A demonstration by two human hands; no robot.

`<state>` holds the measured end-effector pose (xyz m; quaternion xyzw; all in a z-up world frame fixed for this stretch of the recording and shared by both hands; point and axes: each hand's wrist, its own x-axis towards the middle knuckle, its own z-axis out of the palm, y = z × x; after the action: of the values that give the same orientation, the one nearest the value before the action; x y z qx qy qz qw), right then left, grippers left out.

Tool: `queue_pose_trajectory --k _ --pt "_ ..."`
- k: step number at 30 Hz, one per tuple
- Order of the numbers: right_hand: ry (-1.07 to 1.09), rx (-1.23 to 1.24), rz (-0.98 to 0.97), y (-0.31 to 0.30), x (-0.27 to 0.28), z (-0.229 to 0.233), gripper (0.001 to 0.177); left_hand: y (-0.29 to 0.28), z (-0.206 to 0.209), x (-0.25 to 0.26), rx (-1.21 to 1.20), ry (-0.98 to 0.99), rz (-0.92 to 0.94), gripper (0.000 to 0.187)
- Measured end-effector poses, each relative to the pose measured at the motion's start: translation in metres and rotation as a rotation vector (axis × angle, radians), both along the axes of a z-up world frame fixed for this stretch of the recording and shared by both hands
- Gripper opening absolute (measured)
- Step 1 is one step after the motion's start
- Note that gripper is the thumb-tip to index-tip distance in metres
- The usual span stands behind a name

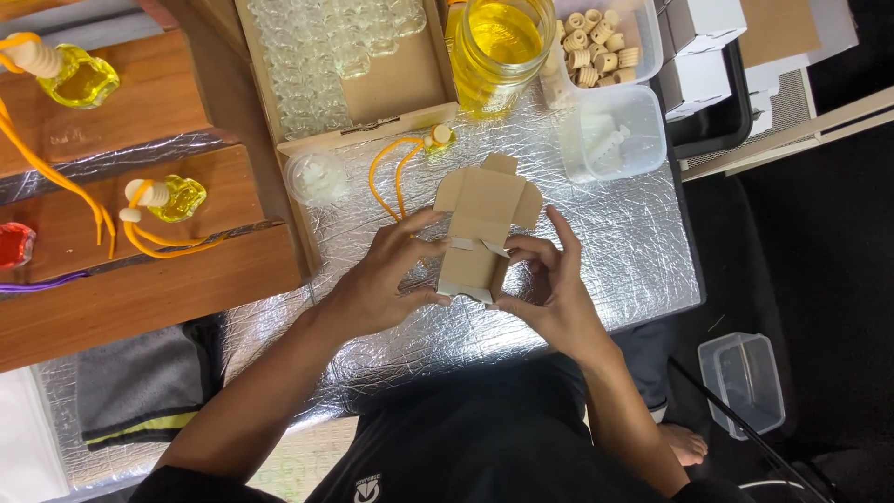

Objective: The person assembles a small cardboard box, places a perfume bottle inside, and then places a separate small bottle into a black protective pouch.

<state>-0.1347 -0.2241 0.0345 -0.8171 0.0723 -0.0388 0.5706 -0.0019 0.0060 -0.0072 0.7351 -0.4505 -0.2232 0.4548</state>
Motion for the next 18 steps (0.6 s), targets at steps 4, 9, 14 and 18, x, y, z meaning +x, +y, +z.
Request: queue_pose_trajectory --k 4,9,14,18 --pt "-0.001 0.048 0.021 -0.005 0.000 -0.006 0.124 0.000 0.002 -0.001 -0.074 0.000 -0.014 0.057" --pt "0.021 0.096 0.037 -0.007 -0.001 -0.006 0.129 0.002 -0.001 -0.003 -0.113 0.066 -0.055 0.058" --pt "0.026 0.158 0.069 -0.011 -0.002 -0.005 0.132 0.003 -0.002 -0.005 -0.179 0.120 -0.097 0.057" --pt "0.115 0.191 0.110 -0.010 -0.002 0.007 0.112 -0.002 0.022 -0.006 -0.261 0.142 -0.075 0.052"
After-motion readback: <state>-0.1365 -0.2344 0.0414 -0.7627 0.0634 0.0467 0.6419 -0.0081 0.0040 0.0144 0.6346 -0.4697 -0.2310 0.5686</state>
